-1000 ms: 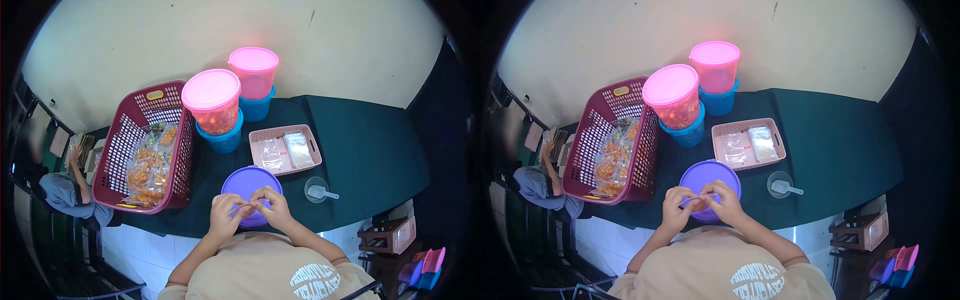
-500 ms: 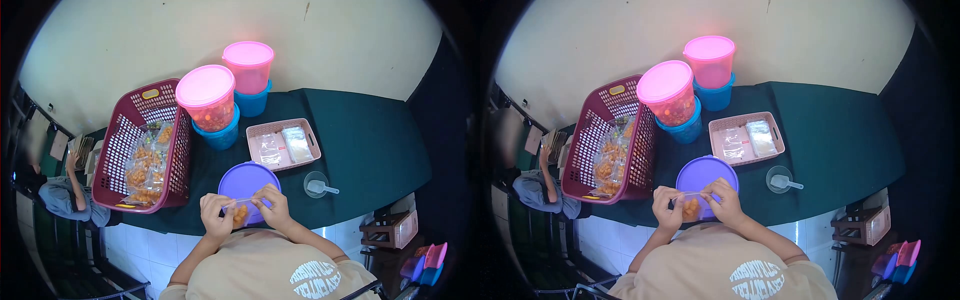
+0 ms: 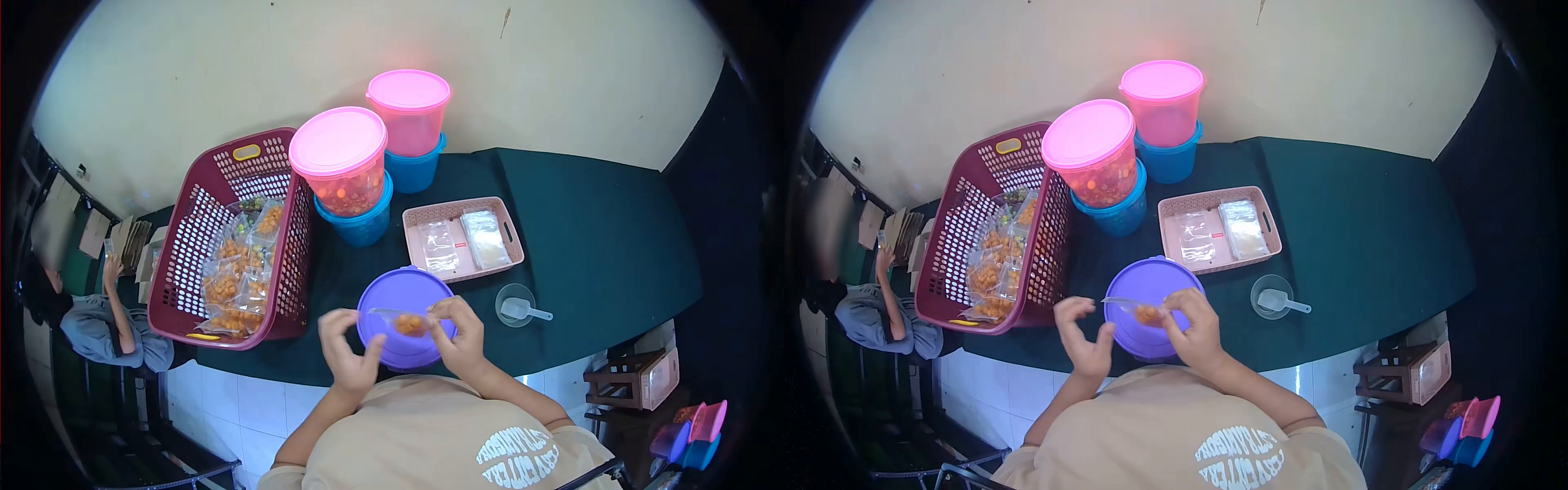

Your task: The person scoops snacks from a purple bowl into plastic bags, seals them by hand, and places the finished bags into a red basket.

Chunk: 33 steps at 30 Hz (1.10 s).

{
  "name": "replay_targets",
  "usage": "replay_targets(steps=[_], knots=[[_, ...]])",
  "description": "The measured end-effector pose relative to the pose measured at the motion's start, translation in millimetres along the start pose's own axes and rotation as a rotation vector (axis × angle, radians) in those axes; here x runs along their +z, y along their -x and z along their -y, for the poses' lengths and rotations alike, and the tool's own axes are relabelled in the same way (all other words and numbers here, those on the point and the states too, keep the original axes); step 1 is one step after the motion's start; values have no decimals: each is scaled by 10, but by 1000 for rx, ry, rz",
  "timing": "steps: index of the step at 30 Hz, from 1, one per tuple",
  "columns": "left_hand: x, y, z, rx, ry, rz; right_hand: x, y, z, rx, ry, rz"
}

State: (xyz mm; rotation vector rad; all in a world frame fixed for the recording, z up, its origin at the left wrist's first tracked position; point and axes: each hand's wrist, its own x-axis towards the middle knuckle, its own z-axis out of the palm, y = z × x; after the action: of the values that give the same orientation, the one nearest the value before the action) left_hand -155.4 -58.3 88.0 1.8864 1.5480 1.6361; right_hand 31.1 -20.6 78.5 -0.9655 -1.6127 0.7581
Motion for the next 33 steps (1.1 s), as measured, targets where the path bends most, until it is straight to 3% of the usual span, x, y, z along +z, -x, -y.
replay_targets(steps=[2,3,5,7,9,10,12,13,15,16,18,22,24,27,31,33], knots=[[9,35,-36,56,-78,299,72,82,54,20,-82,34],[66,68,-58,54,-80,296,88,85,74,19,-84,38],[179,113,-74,-170,313,255,113,67,103,-61,-136,209],[187,109,-86,-57,255,315,153,74,32,-98,-189,258],[284,199,-91,-220,593,206,195,106,5,-58,-83,237],[291,213,-67,-222,592,207,243,145,-51,-57,-84,237],[315,189,-38,-218,716,154,339,164,-125,179,-301,89],[318,198,-31,-219,717,153,360,172,-148,179,-301,90],[309,241,-20,-183,697,219,376,96,-78,19,-174,-184],[306,255,-8,-183,695,215,342,45,-58,18,-176,-180],[308,252,11,-180,742,200,211,-53,-58,-58,117,-74],[325,202,1,-149,686,89,108,-26,-235,-101,-55,171],[255,188,117,-170,354,178,111,8,-215,235,-409,49],[207,223,192,-235,248,294,107,26,-241,225,-545,101],[214,170,73,-270,333,200,105,53,-136,336,-591,177],[199,151,77,-133,279,234,115,78,-152,471,-597,187]])
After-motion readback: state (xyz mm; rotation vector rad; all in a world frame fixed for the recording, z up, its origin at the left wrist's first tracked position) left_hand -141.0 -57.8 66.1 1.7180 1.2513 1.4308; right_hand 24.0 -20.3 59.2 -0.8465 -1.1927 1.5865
